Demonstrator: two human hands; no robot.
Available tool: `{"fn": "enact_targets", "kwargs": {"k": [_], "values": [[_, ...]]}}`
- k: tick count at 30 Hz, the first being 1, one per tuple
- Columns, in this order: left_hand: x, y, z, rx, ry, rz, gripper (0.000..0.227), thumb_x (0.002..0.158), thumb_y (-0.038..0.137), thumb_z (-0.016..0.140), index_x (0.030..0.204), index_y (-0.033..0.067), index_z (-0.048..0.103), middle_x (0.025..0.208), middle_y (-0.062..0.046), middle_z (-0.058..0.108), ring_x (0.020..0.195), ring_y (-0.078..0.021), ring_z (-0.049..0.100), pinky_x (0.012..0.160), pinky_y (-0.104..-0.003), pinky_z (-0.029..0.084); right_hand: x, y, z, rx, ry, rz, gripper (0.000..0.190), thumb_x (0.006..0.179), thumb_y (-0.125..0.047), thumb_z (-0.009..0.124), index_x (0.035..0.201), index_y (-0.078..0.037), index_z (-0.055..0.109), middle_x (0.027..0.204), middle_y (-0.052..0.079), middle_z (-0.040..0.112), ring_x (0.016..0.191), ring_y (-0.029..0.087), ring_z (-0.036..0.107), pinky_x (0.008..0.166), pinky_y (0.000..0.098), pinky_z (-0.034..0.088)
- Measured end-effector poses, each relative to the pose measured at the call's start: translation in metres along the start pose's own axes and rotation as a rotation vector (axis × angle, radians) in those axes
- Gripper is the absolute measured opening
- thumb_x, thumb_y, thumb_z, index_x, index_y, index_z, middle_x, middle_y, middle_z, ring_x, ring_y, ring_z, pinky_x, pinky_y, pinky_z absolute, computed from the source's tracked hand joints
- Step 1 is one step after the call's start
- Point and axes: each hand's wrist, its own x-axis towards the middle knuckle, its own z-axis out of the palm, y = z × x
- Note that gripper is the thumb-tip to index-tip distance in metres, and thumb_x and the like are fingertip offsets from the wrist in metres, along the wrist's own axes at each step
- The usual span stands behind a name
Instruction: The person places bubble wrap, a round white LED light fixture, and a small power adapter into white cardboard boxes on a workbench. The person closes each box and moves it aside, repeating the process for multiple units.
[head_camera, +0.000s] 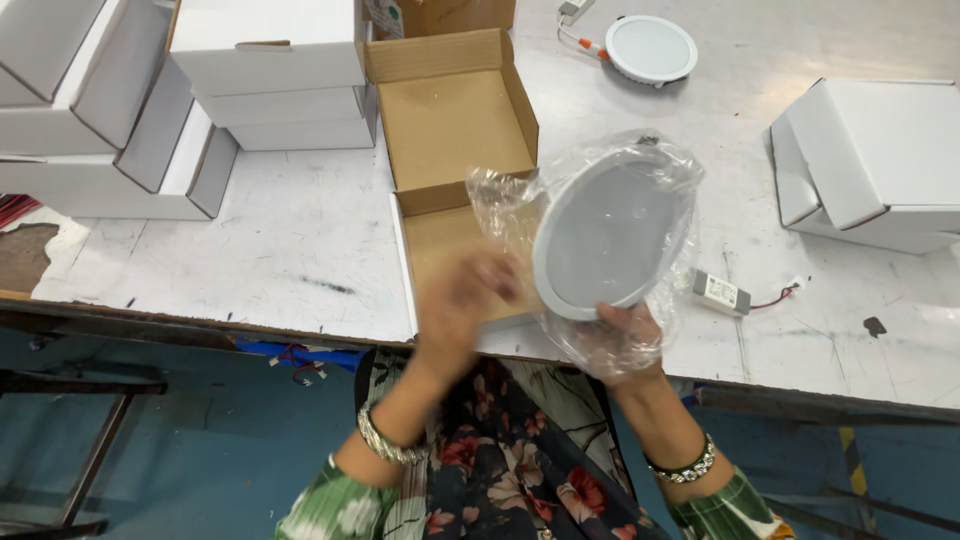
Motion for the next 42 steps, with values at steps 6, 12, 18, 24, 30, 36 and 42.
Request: {"fn": "enact_targets", "kwargs": {"k": [6,12,18,24,30,36,42], "values": [[0.062,-0.055,-0.017,-0.286,-0.169,-0.557,0.048,0.101,0.043,0.044,0.137,0.0124,0.054,0.123,-0.005,0.069,0.102,-0.0170,0.068,0.087,-0.036,0.060,-0.010,-0.001,-0.005,0.201,-0.116,0.134,0.069,0.092,-0.022,0.077,0.148,0.000,0.043,0.134,0.023,0.054,0.122,0.038,0.059,0.096,0.0492,0.058],[0.063,-0.092,0.003,-0.395,-0.578,-0.551,0.056,0.104,0.030,0.060,0.156,0.0122,0.048,0.113,-0.012,0.069,0.086,-0.0114,0.067,0.078,-0.025,0.060,-0.020,0.008,-0.033,0.108,0.067,0.050,0.065,0.099,-0.032,0.077,0.143,0.005,0.047,0.127,0.022,0.060,0.111,0.038,0.066,0.093,0.0468,0.059],[0.078,-0.084,0.040,-0.740,-0.526,-0.648,0.047,0.101,0.025,0.064,0.140,0.0014,0.052,0.101,-0.017,0.072,0.071,-0.0184,0.072,0.050,-0.026,0.057,-0.020,0.004,-0.032,0.118,0.002,0.113,0.058,0.099,-0.035,0.076,0.137,0.003,0.054,0.120,0.020,0.065,0.102,0.035,0.068,0.086,0.0443,0.059],[0.062,-0.097,0.081,0.183,-0.679,-0.240,0.057,0.094,0.028,0.066,0.142,0.0043,0.047,0.104,-0.018,0.070,0.077,-0.0215,0.074,0.056,-0.034,0.065,-0.023,-0.015,-0.029,-0.126,0.239,-0.108,0.047,0.099,-0.033,0.075,0.130,-0.001,0.060,0.114,0.017,0.068,0.096,0.031,0.069,0.082,0.0422,0.059],[0.017,-0.069,0.072,0.639,-0.484,0.449,0.034,0.101,0.029,0.064,0.127,0.0073,0.064,0.115,-0.015,0.072,0.101,-0.0303,0.072,0.082,-0.038,0.059,0.026,-0.032,-0.032,-0.826,0.417,-0.573,0.037,0.099,-0.032,0.074,0.124,-0.005,0.066,0.109,0.014,0.071,0.089,0.027,0.070,0.077,0.0401,0.059],[-0.008,0.023,0.006,0.671,-0.520,0.132,0.028,0.096,0.030,0.069,0.119,0.0145,0.068,0.101,-0.005,0.075,0.092,-0.0262,0.073,0.078,-0.039,0.057,0.081,-0.022,-0.006,-1.924,-0.057,-0.608,0.029,0.098,-0.030,0.072,0.117,-0.009,0.072,0.103,0.011,0.074,0.082,0.022,0.071,0.073,0.0380,0.059],[-0.029,0.072,-0.032,0.530,-0.449,-0.218,0.033,0.094,0.028,0.068,0.124,0.0153,0.068,0.096,-0.003,0.077,0.086,-0.0194,0.076,0.077,-0.033,0.058,0.114,-0.001,0.046,-2.195,-0.692,-0.517,0.045,0.079,-0.027,0.072,0.122,-0.016,0.071,0.119,0.019,0.071,0.104,0.036,0.068,0.089,0.0434,0.054]]}}
